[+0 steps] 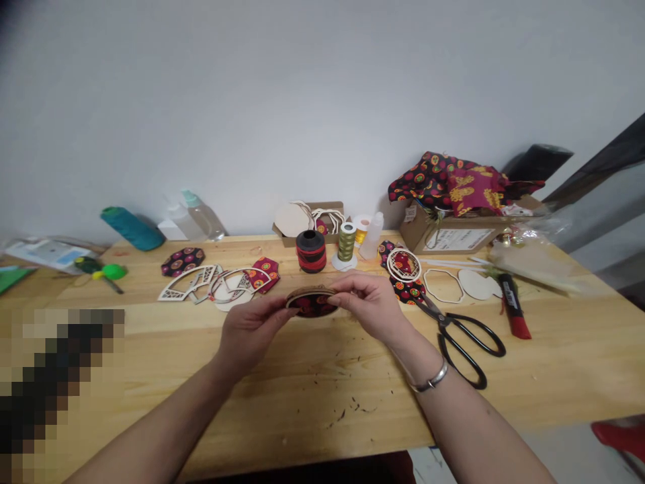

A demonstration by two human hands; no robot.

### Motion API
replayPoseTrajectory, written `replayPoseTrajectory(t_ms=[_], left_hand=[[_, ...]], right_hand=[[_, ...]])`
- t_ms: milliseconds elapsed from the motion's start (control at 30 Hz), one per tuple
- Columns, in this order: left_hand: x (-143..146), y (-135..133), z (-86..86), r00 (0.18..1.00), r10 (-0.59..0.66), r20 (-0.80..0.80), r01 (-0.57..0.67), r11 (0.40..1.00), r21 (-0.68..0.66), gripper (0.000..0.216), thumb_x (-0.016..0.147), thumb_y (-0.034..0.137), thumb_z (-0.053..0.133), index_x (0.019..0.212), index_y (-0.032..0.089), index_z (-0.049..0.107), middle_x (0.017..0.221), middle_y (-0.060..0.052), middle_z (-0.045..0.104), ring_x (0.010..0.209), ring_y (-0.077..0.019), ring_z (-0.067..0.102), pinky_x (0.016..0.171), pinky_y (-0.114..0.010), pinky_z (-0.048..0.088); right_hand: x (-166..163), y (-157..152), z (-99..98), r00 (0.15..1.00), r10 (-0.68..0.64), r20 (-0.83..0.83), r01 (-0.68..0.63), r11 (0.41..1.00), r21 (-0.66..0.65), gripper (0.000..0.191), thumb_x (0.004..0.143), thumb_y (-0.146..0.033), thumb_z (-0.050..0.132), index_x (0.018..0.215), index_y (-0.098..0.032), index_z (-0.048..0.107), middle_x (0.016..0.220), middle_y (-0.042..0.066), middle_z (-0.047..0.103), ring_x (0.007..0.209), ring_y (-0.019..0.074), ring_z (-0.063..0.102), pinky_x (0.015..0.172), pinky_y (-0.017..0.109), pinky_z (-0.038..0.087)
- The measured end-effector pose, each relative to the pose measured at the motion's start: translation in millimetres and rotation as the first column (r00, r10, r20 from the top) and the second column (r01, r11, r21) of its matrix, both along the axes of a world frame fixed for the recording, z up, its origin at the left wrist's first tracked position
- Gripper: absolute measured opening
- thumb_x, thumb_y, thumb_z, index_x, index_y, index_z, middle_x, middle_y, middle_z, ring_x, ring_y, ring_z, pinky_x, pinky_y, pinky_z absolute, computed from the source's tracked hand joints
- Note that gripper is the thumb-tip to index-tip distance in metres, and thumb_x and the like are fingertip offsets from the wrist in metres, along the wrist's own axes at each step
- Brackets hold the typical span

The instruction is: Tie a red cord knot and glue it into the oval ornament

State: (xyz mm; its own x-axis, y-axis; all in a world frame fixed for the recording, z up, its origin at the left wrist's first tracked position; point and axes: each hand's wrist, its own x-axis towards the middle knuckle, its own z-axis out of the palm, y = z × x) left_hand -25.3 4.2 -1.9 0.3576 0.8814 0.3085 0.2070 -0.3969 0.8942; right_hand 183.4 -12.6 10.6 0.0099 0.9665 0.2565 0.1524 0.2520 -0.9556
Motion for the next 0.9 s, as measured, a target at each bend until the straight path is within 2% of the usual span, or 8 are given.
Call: replayPoseTrajectory(t_ms=[233, 400, 467, 567, 667, 733, 800, 900], left_hand=[[-2.3, 7.4, -4.5, 0.999, -0.023, 0.046, 0.023, 1.0, -0.001, 0.02, 0.081, 0.022, 0.06, 0.097, 0.022, 0.072, 0.089, -0.001, 0.075, 0.078, -0.0154, 0.068, 0.072, -0.026, 0.055], [-3.1, 11.0, -6.6, 0.983, -0.1, 0.155, 0.133, 0.966, -0.221, 0.018, 0.079, 0.025, 0.062, 0.092, 0.018, 0.073, 0.08, -0.003, 0.074, 0.069, -0.0154, 0.066, 0.065, -0.027, 0.055], [-3.4, 10.9, -8.0, 0.95, -0.158, 0.27, 0.25, 0.903, -0.349, 0.02, 0.077, 0.029, 0.065, 0.089, 0.016, 0.073, 0.077, -0.005, 0.073, 0.067, -0.0165, 0.066, 0.064, -0.029, 0.055], [-2.7, 7.8, -10.2, 0.87, -0.242, 0.429, 0.452, 0.74, -0.499, 0.025, 0.071, 0.036, 0.071, 0.081, 0.013, 0.073, 0.073, -0.008, 0.071, 0.065, -0.0189, 0.065, 0.062, -0.032, 0.054], [-0.2, 1.9, -10.9, 0.798, -0.322, 0.51, 0.594, 0.567, -0.571, 0.025, 0.065, 0.037, 0.076, 0.073, 0.013, 0.073, 0.069, -0.007, 0.07, 0.062, -0.0178, 0.064, 0.06, -0.03, 0.053], [2.1, -2.3, -10.8, 0.75, -0.356, 0.558, 0.66, 0.464, -0.591, 0.023, 0.063, 0.036, 0.077, 0.071, 0.015, 0.073, 0.067, -0.006, 0.069, 0.058, -0.0149, 0.062, 0.06, -0.027, 0.051], [4.4, -5.4, -11.4, 0.71, -0.369, 0.6, 0.704, 0.378, -0.601, 0.021, 0.063, 0.034, 0.078, 0.071, 0.016, 0.073, 0.066, -0.004, 0.069, 0.057, -0.013, 0.061, 0.061, -0.025, 0.05], [6.8, -7.5, -15.5, 0.693, -0.341, 0.635, 0.721, 0.334, -0.607, 0.019, 0.06, 0.03, 0.08, 0.072, 0.017, 0.074, 0.068, -0.003, 0.069, 0.059, -0.0128, 0.061, 0.062, -0.025, 0.05]], right_hand=[[-1.4, -2.0, 0.3, 0.994, 0.106, -0.006, -0.106, 0.993, 0.054, 0.012, 0.066, -0.032, 0.075, 0.073, -0.022, 0.072, 0.072, 0.003, 0.068, 0.069, 0.015, 0.06, 0.064, 0.031, 0.048], [-3.9, -5.4, -0.2, 0.982, 0.179, -0.066, -0.177, 0.984, 0.034, 0.032, 0.061, -0.05, 0.075, 0.076, -0.022, 0.072, 0.072, 0.002, 0.066, 0.068, 0.0154, 0.057, 0.064, 0.031, 0.046], [-2.8, -6.0, -1.3, 0.978, 0.196, -0.073, -0.195, 0.981, 0.021, 0.035, 0.068, -0.054, 0.068, 0.083, -0.023, 0.072, 0.076, 0.003, 0.065, 0.07, 0.0152, 0.056, 0.067, 0.032, 0.046], [-2.1, -6.1, -2.4, 0.971, 0.229, -0.076, -0.231, 0.973, -0.023, 0.035, 0.078, -0.05, 0.06, 0.104, -0.028, 0.067, 0.098, 0.004, 0.067, 0.083, 0.0158, 0.058, 0.077, 0.033, 0.046], [-4.7, -6.4, -3.0, 0.918, 0.379, -0.116, -0.387, 0.92, -0.054, 0.05, 0.071, -0.049, 0.067, 0.118, -0.031, 0.059, 0.119, 0.005, 0.061, 0.099, 0.0184, 0.057, 0.085, 0.035, 0.044], [-7.9, -7.1, -4.1, 0.853, 0.502, -0.144, -0.512, 0.858, -0.041, 0.054, 0.069, -0.048, 0.069, 0.12, -0.032, 0.058, 0.12, 0.005, 0.061, 0.105, 0.0188, 0.055, 0.09, 0.036, 0.042], [-11.6, -7.9, -6.0, 0.795, 0.583, -0.165, -0.594, 0.804, -0.018, 0.049, 0.07, -0.046, 0.07, 0.116, -0.032, 0.061, 0.114, 0.004, 0.063, 0.11, 0.0189, 0.052, 0.094, 0.038, 0.04], [-17.0, -8.6, -10.4, 0.767, 0.617, -0.175, -0.628, 0.778, -0.005, 0.034, 0.071, -0.041, 0.07, 0.101, -0.028, 0.069, 0.094, 0.003, 0.067, 0.112, 0.0192, 0.048, 0.099, 0.04, 0.035]])
